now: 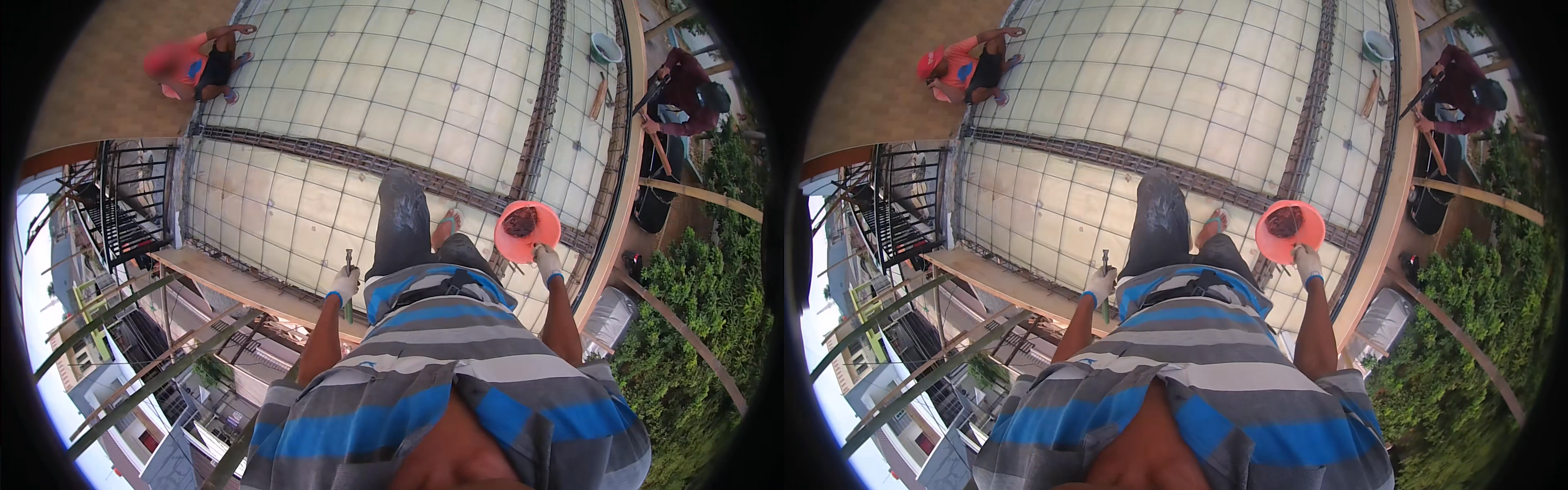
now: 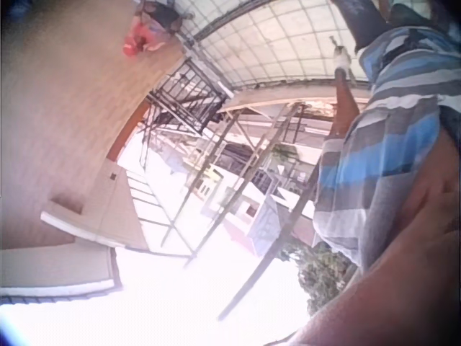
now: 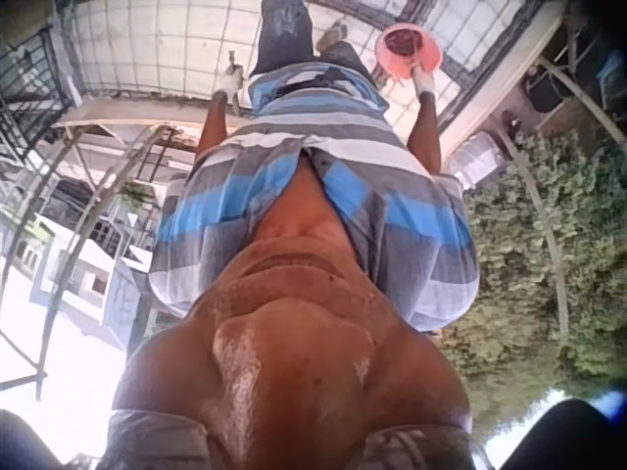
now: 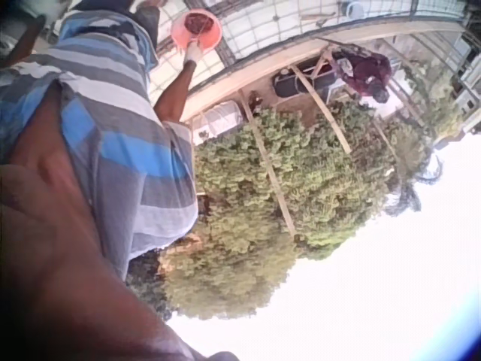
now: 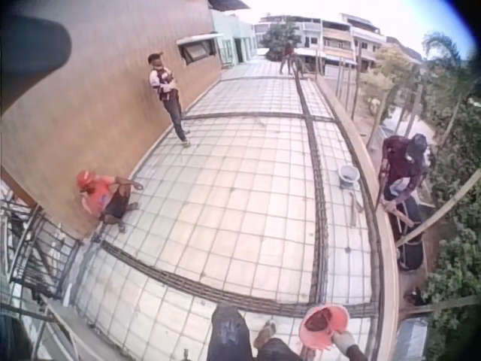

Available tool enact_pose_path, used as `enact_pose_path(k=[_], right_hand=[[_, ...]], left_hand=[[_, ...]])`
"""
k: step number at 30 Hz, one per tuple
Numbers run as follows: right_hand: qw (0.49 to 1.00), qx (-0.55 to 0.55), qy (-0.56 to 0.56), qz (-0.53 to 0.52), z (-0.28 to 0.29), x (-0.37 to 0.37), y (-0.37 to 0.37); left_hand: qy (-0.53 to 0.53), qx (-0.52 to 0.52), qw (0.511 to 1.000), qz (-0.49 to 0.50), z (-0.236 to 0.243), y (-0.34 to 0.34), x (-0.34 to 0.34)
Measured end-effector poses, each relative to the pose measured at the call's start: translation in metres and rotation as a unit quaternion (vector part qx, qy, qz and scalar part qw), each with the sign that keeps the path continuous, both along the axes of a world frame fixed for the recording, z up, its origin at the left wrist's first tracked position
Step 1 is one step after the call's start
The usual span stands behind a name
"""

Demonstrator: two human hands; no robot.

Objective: The person sits on a roof and ties intersecting steel rebar bars using wire ties and pliers. They repeatedly pick ties from a pink bucket, wrap them around rebar intersections, and twist them tight to secure the grid.

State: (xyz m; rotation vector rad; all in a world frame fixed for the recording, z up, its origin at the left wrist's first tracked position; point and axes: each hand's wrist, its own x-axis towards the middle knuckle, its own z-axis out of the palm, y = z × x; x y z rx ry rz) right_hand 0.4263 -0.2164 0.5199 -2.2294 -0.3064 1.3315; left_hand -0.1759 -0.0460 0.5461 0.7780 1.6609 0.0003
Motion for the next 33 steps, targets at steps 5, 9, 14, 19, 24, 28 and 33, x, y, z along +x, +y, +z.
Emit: enact_pose_path(k=[5, 9, 14, 19, 24, 28, 33], right_hand=[[0.999, 0.012, 0.009, -0.051, -0.007, 0.02, 0.034], [0.988, -0.041, 0.065, -0.132, -0.014, 0.028, 0.038], [0.965, -0.135, 0.116, -0.19, -0.029, 0.027, 0.03], [0.948, -0.233, 0.084, -0.199, 0.013, 0.025, 0.088], [0.937, -0.23, 0.018, -0.261, 0.033, 0.041, 0.168], [0.945, -0.166, 0.074, -0.272, 0.031, 0.054, 0.216], [0.951, -0.096, 0.103, -0.276, 0.028, 0.066, 0.3]], left_hand=[[0.009, -0.114, 0.993, 0.004, -0.032, -0.013, -0.012], [0.015, -0.149, 0.986, -0.067, -0.027, 0.033, 0.004], [0.02, -0.128, 0.987, -0.095, -0.037, 0.151, 0.049], [0.018, -0.121, 0.984, -0.129, -0.055, 0.317, 0.101], [-0.021, 0.05, 0.971, -0.233, -0.072, 0.537, 0.146], [0.041, 0.2, 0.951, -0.23, -0.031, 0.695, 0.191], [-0.018, 0.253, 0.96, -0.122, -0.023, 0.788, 0.198]])
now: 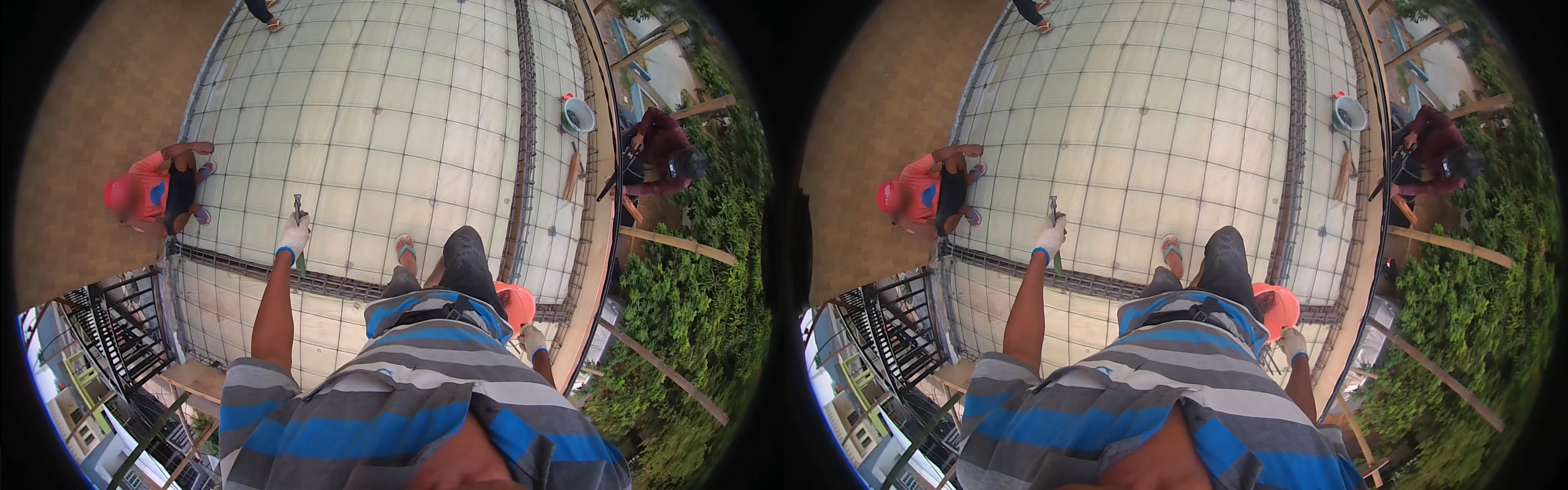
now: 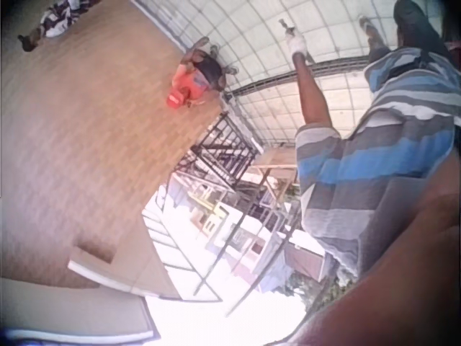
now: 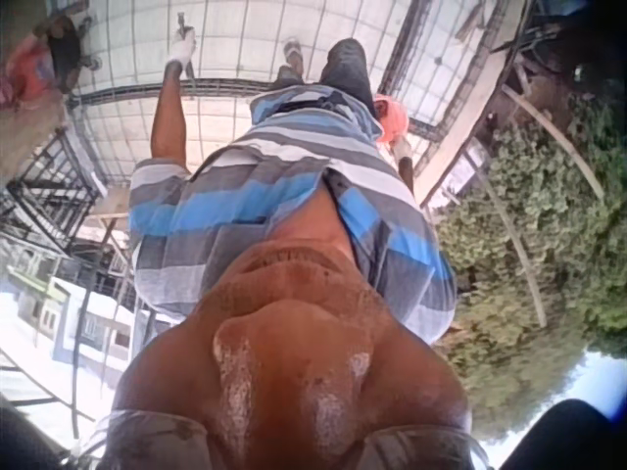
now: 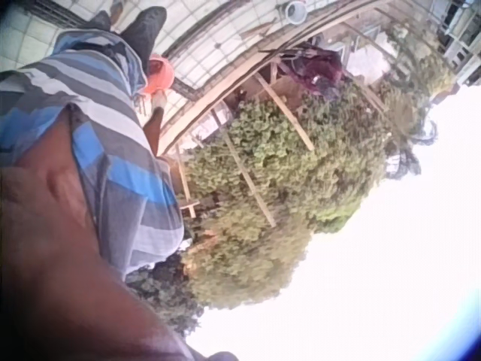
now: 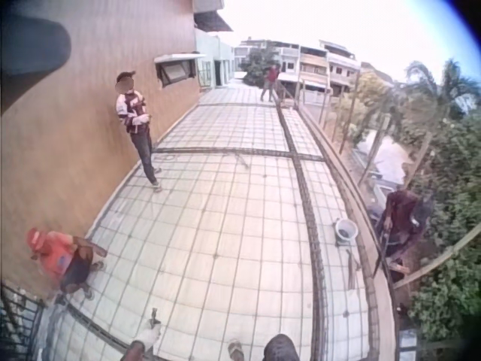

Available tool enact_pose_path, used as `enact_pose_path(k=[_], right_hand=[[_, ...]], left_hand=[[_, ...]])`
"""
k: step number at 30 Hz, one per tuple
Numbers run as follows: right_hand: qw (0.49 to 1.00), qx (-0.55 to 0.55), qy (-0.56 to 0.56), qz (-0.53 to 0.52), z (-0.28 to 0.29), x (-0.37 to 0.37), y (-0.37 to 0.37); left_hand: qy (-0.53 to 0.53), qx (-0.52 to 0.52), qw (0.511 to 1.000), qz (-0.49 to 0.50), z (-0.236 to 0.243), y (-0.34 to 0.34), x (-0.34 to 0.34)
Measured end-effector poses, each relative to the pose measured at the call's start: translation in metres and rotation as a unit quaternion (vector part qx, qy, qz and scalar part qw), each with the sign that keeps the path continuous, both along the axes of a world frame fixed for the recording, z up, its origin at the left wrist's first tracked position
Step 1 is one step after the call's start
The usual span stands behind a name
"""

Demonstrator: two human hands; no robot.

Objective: The person sits on a roof and ties intersecting steel rebar bars using wire ties and pliers. They repeatedly pick ties from a pink bucket, wrap them around rebar intersections, and twist them tight to secure the grid.

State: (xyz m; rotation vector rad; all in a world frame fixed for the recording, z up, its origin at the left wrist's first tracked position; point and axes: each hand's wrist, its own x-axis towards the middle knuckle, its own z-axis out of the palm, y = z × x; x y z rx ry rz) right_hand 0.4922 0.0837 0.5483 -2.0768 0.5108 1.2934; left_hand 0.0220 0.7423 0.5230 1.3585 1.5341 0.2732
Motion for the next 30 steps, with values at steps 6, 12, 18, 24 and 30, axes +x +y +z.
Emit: enact_pose_path(k=[6, 12, 18, 24, 30], right_hand=[[0.997, 0.049, -0.011, -0.053, -0.015, 0.016, 0.116], [0.998, -0.001, 0.05, 0.034, -0.052, 0.096, 0.176], [0.981, -0.047, 0.079, 0.169, -0.074, 0.216, 0.256], [0.974, 0.02, 0.057, 0.22, -0.116, 0.301, 0.407], [0.888, 0.098, -0.172, 0.416, -0.085, 0.413, 0.533]], left_hand=[[0.087, -0.091, 0.991, -0.033, -0.057, -0.037, -0.025], [0.204, -0.419, 0.854, -0.232, -0.059, -0.12, 0.013], [0.126, -0.374, 0.917, -0.061, -0.022, -0.119, 0.061], [0.07, -0.3, 0.949, 0.062, 0.023, 0.023, 0.159], [-0.007, -0.2, 0.973, 0.113, 0.03, 0.128, 0.281]])
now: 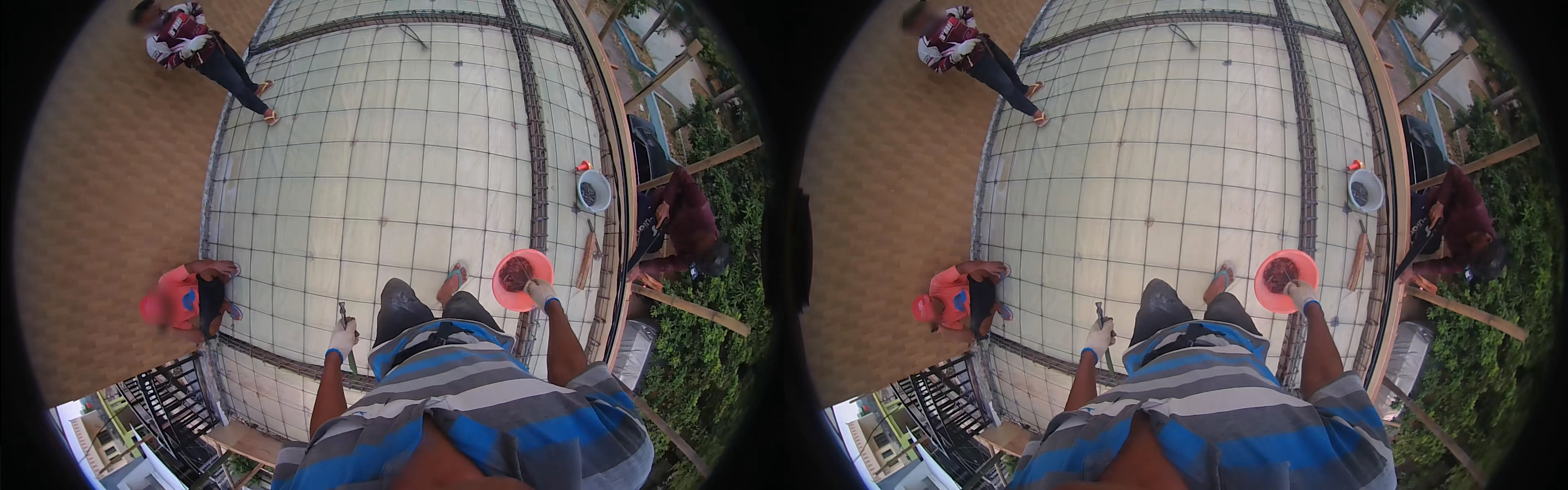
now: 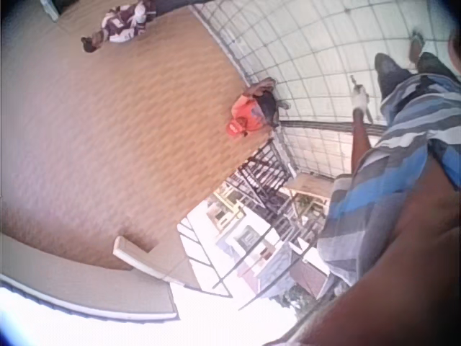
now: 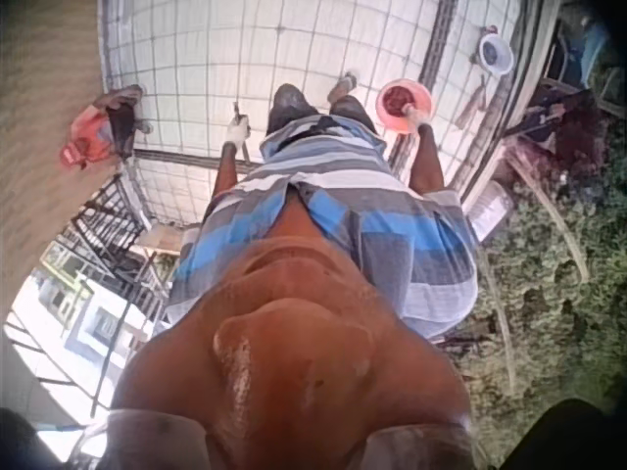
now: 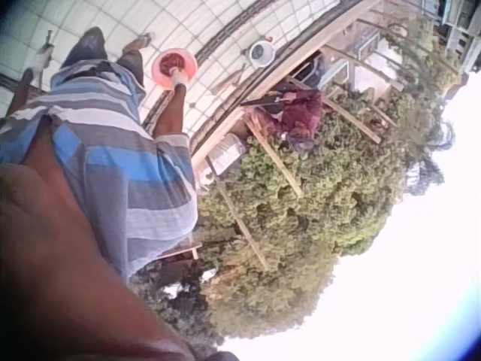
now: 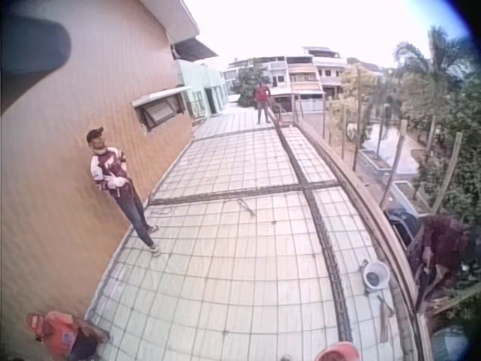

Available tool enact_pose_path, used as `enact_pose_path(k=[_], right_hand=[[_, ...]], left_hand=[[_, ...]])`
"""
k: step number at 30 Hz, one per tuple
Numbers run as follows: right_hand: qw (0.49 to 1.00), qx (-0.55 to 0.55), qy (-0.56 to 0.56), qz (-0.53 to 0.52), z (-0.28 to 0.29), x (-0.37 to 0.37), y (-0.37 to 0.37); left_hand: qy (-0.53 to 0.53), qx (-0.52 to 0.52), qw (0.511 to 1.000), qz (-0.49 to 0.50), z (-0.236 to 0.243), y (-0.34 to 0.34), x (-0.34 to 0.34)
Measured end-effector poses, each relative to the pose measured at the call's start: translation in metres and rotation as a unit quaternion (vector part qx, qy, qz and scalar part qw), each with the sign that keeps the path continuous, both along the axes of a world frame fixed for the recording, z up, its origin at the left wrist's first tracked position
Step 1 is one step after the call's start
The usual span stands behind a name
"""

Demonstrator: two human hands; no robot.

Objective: The person sits on a roof and ties intersecting steel rebar bars using wire ties and pliers. They repeatedly pick ties from a pink bucket, wrap them around rebar intersections, and twist them tight to secure the grid.

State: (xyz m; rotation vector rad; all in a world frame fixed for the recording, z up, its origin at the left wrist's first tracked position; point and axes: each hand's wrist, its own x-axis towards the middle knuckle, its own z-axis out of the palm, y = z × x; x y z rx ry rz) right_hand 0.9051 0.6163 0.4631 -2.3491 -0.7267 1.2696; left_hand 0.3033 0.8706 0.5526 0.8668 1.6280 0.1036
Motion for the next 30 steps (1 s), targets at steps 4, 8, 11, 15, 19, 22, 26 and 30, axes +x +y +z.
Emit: enact_pose_path(k=[4, 8, 11, 15, 19, 22, 26, 30], right_hand=[[0.99, 0.038, 0.035, -0.134, 0.06, 0.032, 0.078], [0.967, 0.073, 0.03, -0.241, 0.045, 0.063, 0.088], [0.937, 0.079, 0.086, -0.329, 0.018, 0.07, 0.088], [0.94, 0.013, 0.063, -0.335, 0.029, 0.057, 0.121], [0.952, -0.055, 0.077, -0.292, 0.06, 0.045, 0.125], [0.923, -0.103, 0.126, -0.349, 0.07, 0.023, 0.154], [0.891, -0.117, 0.18, -0.399, 0.064, 0.005, 0.188], [0.863, -0.229, 0.148, -0.426, 0.081, 0.015, 0.202]], left_hand=[[-0.003, 0.007, 0.997, -0.075, -0.011, 0.048, 0.05], [0.022, -0.048, 0.971, -0.235, -0.018, 0.098, 0.097], [0.04, -0.135, 0.954, -0.266, -0.04, 0.131, 0.105], [0.099, -0.218, 0.922, -0.304, -0.083, 0.2, 0.105], [0.087, -0.21, 0.916, -0.33, -0.091, 0.328, 0.165], [0.045, -0.092, 0.934, -0.342, -0.093, 0.463, 0.224], [0.073, 0.176, 0.915, -0.355, -0.088, 0.645, 0.292], [-0.004, 0.19, 0.946, -0.264, -0.039, 0.724, 0.399]])
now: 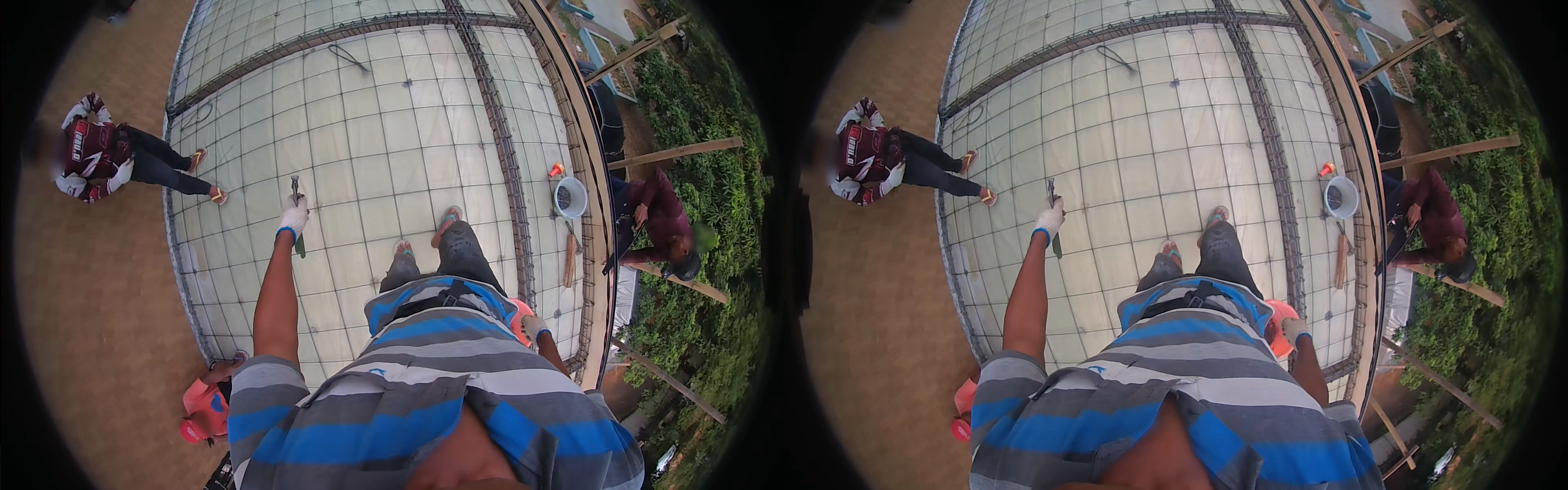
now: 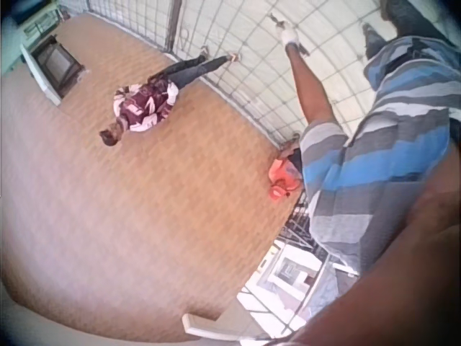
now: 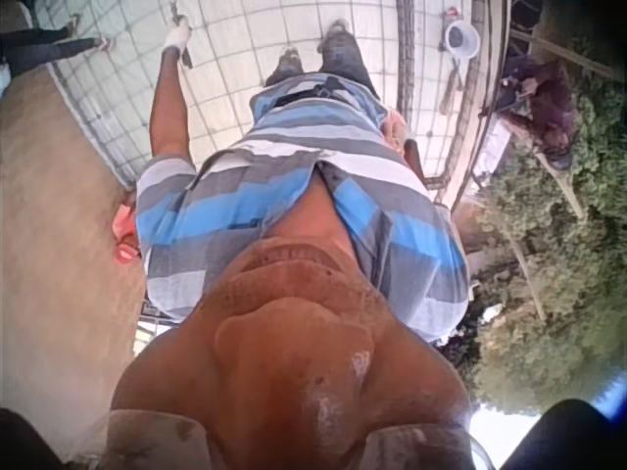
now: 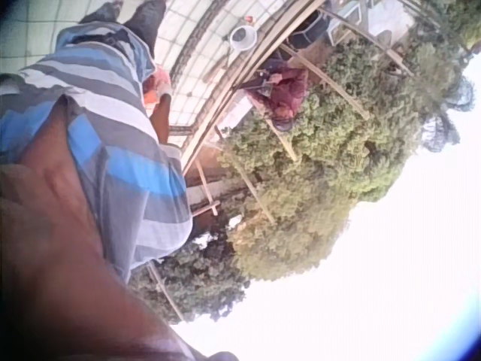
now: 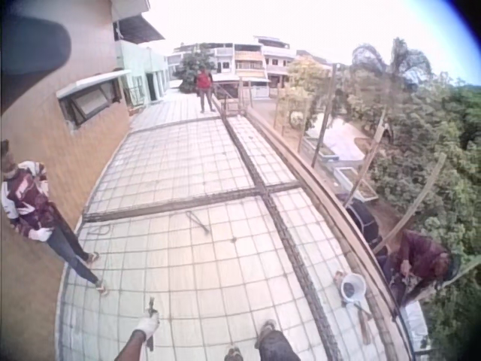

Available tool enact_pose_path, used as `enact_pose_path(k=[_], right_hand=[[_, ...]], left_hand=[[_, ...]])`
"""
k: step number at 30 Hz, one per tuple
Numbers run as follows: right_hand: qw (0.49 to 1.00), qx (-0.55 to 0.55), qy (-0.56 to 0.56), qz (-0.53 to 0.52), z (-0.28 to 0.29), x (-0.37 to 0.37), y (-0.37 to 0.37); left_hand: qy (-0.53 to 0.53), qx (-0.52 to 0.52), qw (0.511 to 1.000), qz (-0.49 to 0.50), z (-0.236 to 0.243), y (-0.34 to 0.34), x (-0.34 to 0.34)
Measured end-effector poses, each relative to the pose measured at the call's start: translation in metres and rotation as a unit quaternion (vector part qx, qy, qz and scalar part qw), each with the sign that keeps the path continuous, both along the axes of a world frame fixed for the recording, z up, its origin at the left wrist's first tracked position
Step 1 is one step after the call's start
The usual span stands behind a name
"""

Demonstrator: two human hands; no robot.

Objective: The person sits on a roof and ties intersecting steel rebar bars using wire ties and pliers. They repeatedly pick ties from a pink bucket, wrap them around rebar intersections, and twist them tight to secure the grid.

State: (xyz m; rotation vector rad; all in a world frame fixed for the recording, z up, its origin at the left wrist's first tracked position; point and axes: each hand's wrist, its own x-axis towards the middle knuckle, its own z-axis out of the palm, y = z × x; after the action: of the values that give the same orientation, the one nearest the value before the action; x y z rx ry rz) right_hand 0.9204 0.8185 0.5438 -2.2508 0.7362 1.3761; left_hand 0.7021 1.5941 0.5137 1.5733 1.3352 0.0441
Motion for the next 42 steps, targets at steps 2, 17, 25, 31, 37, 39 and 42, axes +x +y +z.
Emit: enact_pose_path(k=[2, 17, 25, 31, 37, 39, 42], right_hand=[[1.0, 0.016, -0.005, -0.018, -0.003, 0.015, 0.018], [0.947, 0.202, -0.135, 0.209, -0.075, 0.28, 0.267], [0.917, 0.136, -0.152, 0.343, -0.077, 0.458, 0.417], [0.9, 0.245, -0.172, 0.318, -0.012, 0.487, 0.579], [0.865, 0.357, -0.236, 0.261, 0.053, 0.471, 0.661], [0.872, 0.388, -0.18, 0.238, 0.06, 0.473, 0.682], [0.861, 0.409, -0.162, 0.256, 0.069, 0.468, 0.711]], left_hand=[[-0.046, -0.006, 0.999, 0.021, 0.021, 0.018, 0.024], [0.289, -0.236, 0.913, -0.167, -0.039, -0.25, -0.144], [0.236, -0.291, 0.927, 0.01, 0.058, -0.212, 0.013], [0.082, -0.234, 0.959, 0.137, 0.056, -0.076, 0.176], [-0.043, -0.199, 0.979, 0.003, 0.116, 0.049, 0.356], [-0.094, -0.218, 0.97, -0.049, 0.139, 0.077, 0.416], [-0.13, -0.254, 0.955, -0.082, 0.14, 0.106, 0.481]])
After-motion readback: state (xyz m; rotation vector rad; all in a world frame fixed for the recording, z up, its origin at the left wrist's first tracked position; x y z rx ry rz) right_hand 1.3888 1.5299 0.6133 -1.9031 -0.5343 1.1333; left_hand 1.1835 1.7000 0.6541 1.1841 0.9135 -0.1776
